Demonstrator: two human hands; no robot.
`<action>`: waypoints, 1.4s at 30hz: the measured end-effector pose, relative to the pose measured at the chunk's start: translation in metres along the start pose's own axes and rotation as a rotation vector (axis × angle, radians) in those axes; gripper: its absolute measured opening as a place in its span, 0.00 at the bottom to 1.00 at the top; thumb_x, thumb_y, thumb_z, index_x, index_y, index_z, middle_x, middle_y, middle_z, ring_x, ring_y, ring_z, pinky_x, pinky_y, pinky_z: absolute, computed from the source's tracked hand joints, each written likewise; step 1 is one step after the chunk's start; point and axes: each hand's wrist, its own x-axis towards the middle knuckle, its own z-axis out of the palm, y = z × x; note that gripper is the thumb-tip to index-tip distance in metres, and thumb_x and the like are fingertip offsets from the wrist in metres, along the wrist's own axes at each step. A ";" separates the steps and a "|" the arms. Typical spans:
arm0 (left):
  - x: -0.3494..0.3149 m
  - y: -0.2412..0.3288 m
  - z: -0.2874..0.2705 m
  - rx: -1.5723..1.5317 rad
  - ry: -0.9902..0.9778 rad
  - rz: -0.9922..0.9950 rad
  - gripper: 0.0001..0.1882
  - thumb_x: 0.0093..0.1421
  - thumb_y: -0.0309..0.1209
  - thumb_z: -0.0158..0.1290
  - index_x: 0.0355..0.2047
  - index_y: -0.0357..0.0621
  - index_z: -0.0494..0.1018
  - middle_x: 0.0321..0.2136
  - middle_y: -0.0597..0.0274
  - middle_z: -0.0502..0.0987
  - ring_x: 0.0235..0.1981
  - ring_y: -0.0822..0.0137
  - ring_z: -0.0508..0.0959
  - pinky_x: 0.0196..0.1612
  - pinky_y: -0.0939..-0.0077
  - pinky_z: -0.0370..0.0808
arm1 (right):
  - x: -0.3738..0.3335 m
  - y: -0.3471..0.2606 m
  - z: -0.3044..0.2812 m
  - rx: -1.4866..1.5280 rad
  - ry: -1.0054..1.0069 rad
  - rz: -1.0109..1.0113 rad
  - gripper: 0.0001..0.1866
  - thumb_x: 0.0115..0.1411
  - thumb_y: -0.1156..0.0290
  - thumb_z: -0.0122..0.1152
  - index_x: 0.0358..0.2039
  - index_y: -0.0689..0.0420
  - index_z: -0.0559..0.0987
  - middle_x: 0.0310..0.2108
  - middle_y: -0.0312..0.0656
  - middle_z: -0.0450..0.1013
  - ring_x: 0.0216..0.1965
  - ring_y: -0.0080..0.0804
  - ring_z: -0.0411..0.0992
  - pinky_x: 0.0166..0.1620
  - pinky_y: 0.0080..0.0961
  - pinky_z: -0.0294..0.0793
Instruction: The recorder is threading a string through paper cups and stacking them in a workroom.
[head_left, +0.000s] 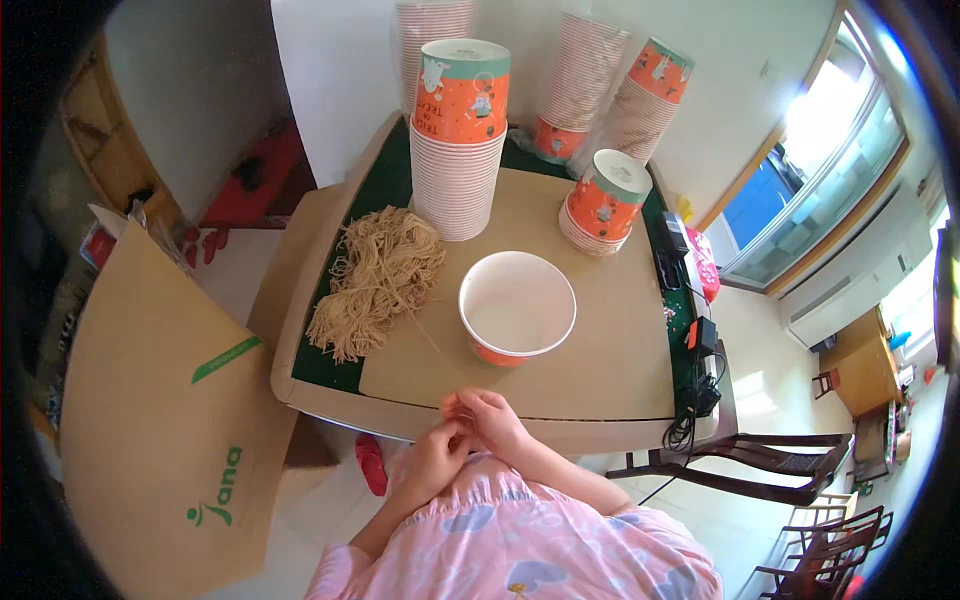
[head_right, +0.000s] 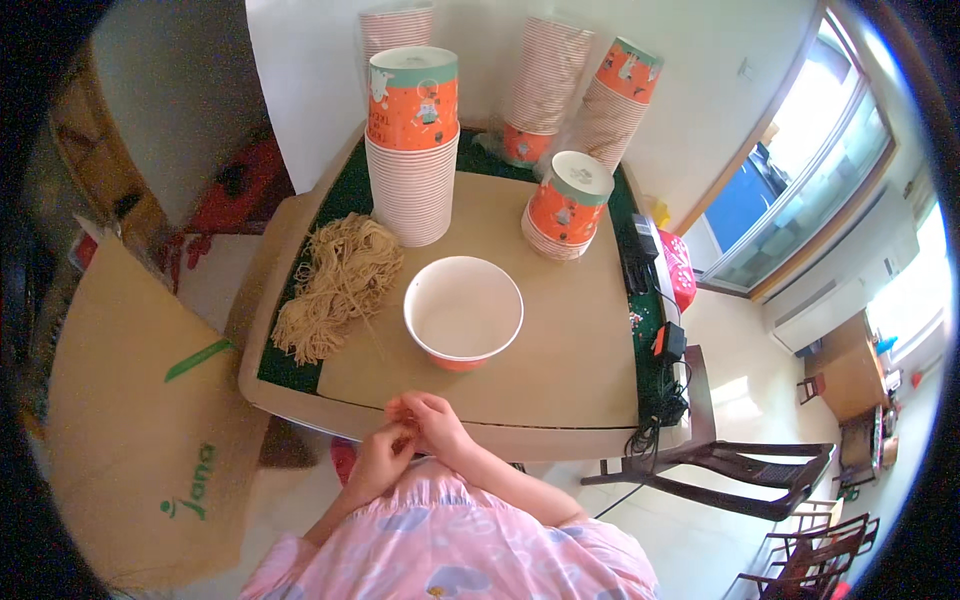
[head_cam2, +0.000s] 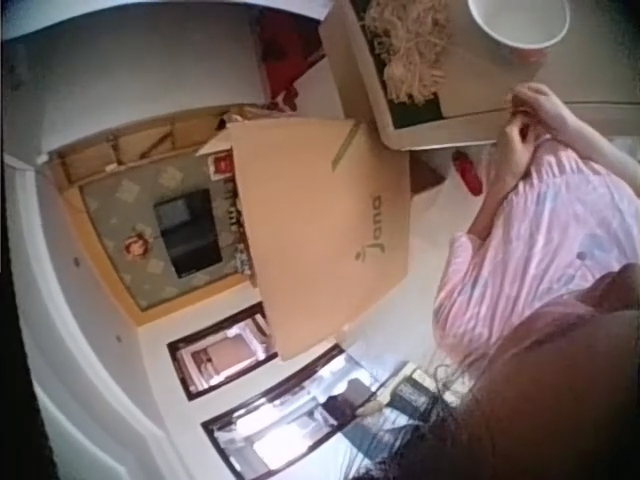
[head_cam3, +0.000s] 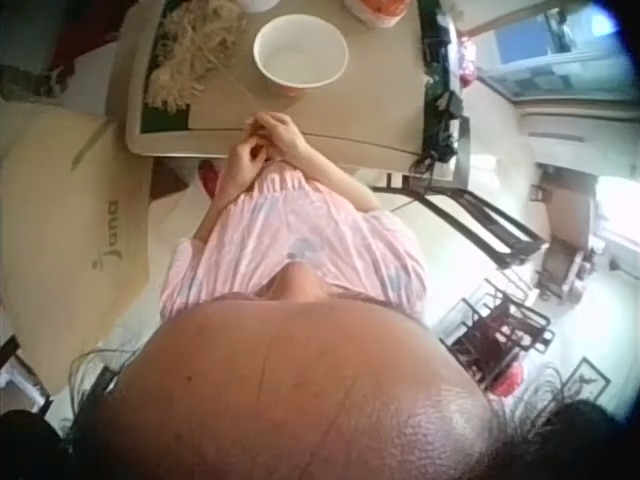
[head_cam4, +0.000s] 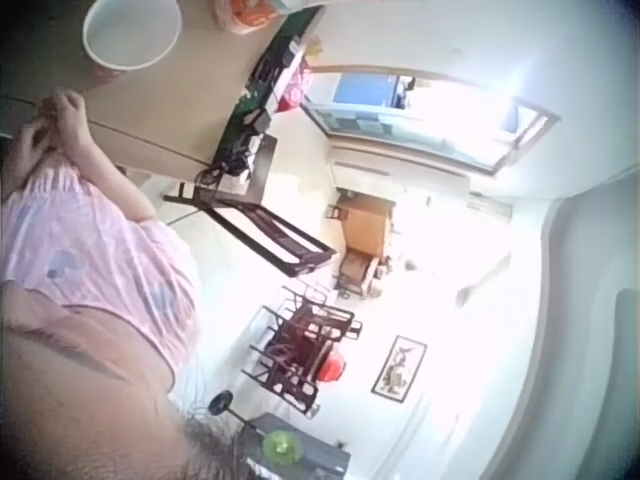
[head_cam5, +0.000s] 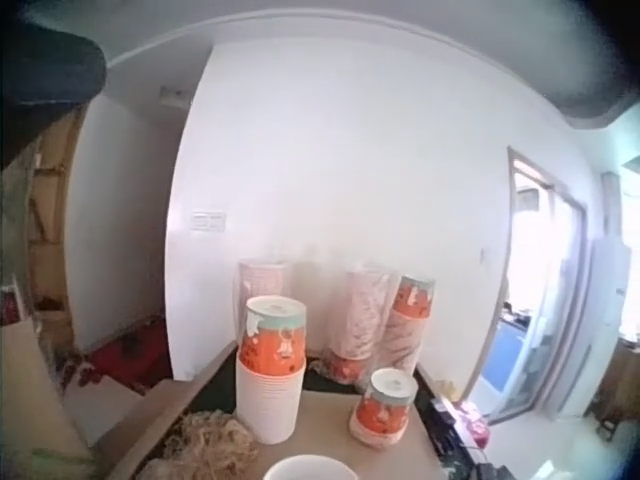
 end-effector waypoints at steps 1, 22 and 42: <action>-0.001 0.002 -0.001 0.047 -0.040 0.037 0.06 0.54 0.24 0.55 0.33 0.37 0.76 0.31 0.49 0.79 0.32 0.55 0.80 0.36 0.68 0.75 | -0.005 -0.005 -0.006 0.050 0.011 -0.031 0.14 0.68 0.65 0.47 0.39 0.62 0.75 0.30 0.39 0.73 0.32 0.24 0.72 0.38 0.20 0.73; 0.056 -0.027 -0.060 0.720 -0.266 -0.115 0.02 0.49 0.26 0.56 0.25 0.45 0.77 0.29 0.55 0.76 0.35 0.53 0.75 0.38 0.58 0.73 | -0.080 -0.116 -0.056 -0.933 0.138 -0.336 0.15 0.67 0.65 0.46 0.30 0.61 0.76 0.20 0.37 0.65 0.23 0.24 0.62 0.29 0.22 0.63; 0.129 0.095 0.035 -0.285 -0.170 0.104 0.04 0.56 0.26 0.58 0.29 0.37 0.77 0.22 0.63 0.74 0.21 0.74 0.73 0.25 0.79 0.70 | -0.065 -0.118 -0.049 -0.677 0.349 -0.455 0.02 0.60 0.77 0.57 0.34 0.61 0.74 0.20 0.31 0.67 0.21 0.14 0.60 0.24 0.15 0.59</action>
